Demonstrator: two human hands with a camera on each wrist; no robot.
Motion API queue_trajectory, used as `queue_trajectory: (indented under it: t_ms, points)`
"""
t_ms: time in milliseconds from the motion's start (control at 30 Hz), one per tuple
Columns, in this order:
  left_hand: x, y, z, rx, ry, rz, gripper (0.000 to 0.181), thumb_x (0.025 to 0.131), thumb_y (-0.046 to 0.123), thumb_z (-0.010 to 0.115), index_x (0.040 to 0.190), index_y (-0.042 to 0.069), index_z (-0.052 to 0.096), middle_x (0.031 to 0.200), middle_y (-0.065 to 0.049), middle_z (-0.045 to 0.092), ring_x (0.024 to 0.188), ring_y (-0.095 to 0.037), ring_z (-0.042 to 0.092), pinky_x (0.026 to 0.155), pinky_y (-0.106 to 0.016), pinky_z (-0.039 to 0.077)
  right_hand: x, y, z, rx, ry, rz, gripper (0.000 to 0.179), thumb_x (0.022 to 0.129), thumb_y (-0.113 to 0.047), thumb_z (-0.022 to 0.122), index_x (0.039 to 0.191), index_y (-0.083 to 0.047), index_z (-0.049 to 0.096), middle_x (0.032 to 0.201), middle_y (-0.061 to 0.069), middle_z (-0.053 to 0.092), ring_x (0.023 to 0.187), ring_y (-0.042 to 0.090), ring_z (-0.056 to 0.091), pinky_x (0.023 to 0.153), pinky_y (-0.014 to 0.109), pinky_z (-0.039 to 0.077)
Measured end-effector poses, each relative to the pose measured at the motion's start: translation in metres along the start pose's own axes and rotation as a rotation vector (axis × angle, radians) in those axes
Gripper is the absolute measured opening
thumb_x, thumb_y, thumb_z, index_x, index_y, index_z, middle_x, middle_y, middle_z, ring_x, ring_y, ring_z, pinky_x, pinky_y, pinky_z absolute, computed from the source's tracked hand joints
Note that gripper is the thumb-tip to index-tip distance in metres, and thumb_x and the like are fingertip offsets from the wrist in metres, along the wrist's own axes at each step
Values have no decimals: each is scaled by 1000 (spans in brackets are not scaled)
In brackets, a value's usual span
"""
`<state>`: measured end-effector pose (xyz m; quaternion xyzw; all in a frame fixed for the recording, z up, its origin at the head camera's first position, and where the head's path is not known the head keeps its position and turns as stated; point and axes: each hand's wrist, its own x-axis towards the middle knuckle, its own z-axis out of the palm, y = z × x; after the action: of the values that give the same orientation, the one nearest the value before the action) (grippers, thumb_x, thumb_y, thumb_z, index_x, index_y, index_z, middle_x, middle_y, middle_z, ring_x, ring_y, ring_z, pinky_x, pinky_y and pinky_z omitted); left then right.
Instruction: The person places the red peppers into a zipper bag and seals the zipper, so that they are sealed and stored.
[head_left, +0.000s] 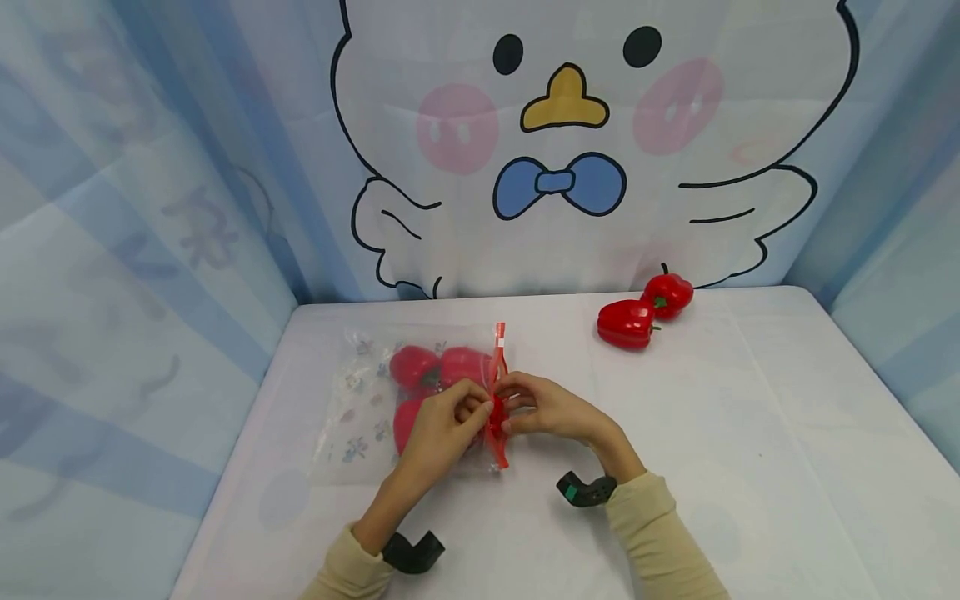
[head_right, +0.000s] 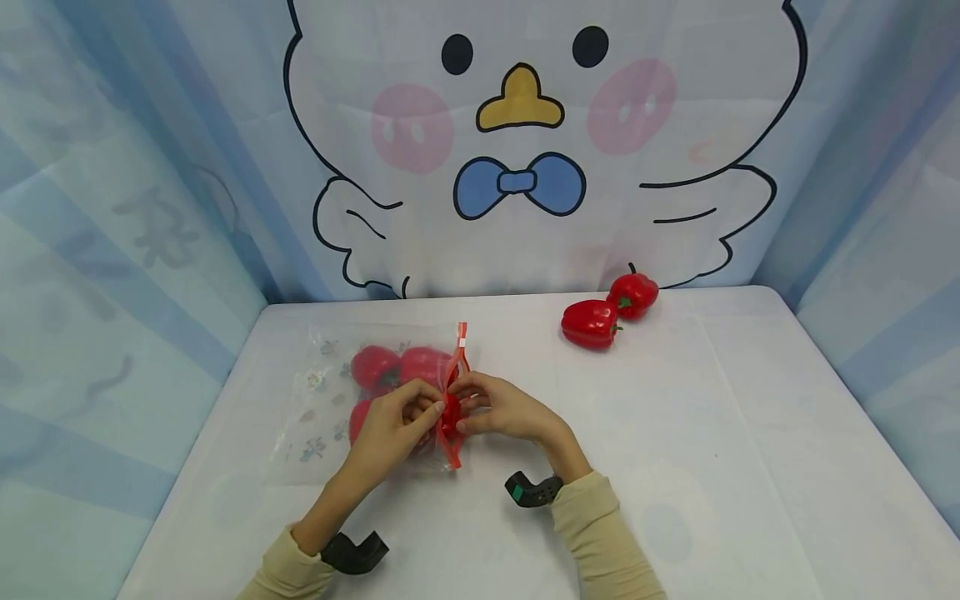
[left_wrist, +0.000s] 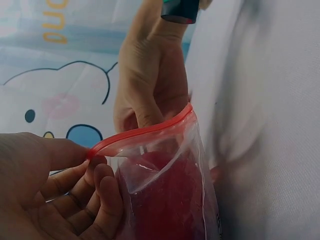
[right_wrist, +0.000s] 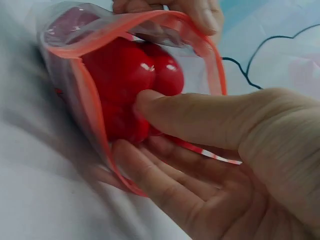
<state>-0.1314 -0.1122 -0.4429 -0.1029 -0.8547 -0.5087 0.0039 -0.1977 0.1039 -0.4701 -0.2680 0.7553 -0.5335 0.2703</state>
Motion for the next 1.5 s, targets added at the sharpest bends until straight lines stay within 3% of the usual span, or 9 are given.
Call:
queue_trajectory:
  t_ms: [267,533,800,933,1267,1500]
  points:
    - [0,0,0,-4,8,11,5,100,19,72,103,15,70,85,2,69,66,-11,60,57,-23,54,9,3,9,-58,90,-39,31,94,-9,74,122,-3,60,115,16,68,100,20,68,81,25,56]
    - [1,0,1,-3,7,8,6,99,18,72,103,15,70,84,2,69,66,-11,60,58,-22,53,16,4,18,-129,192,-23,19,94,-8,73,108,0,63,92,13,69,80,13,61,69,22,53]
    - [1,-1,2,4,2,-7,7,99,19,72,104,15,70,85,3,68,69,-12,61,60,-22,54,23,4,28,-213,238,45,12,94,-7,69,103,-2,65,88,8,69,76,12,59,68,23,52]
    - [1,-2,2,8,1,-2,6,99,19,72,104,17,70,86,3,69,70,-12,61,62,-21,54,22,5,27,-227,244,33,12,94,-8,70,104,-2,66,88,8,70,76,12,60,68,23,52]
    - [0,-4,1,-4,2,-14,6,99,19,72,104,18,70,86,3,69,71,-12,61,62,-21,54,16,6,8,-187,279,50,10,95,-13,75,100,-7,69,88,7,69,75,15,61,64,25,53]
    - [3,-4,2,-7,-8,-18,8,99,23,72,106,18,70,88,4,69,73,-12,63,65,-21,55,-8,-1,-35,-218,446,133,22,97,-24,75,113,-8,69,102,10,72,90,21,65,77,30,59]
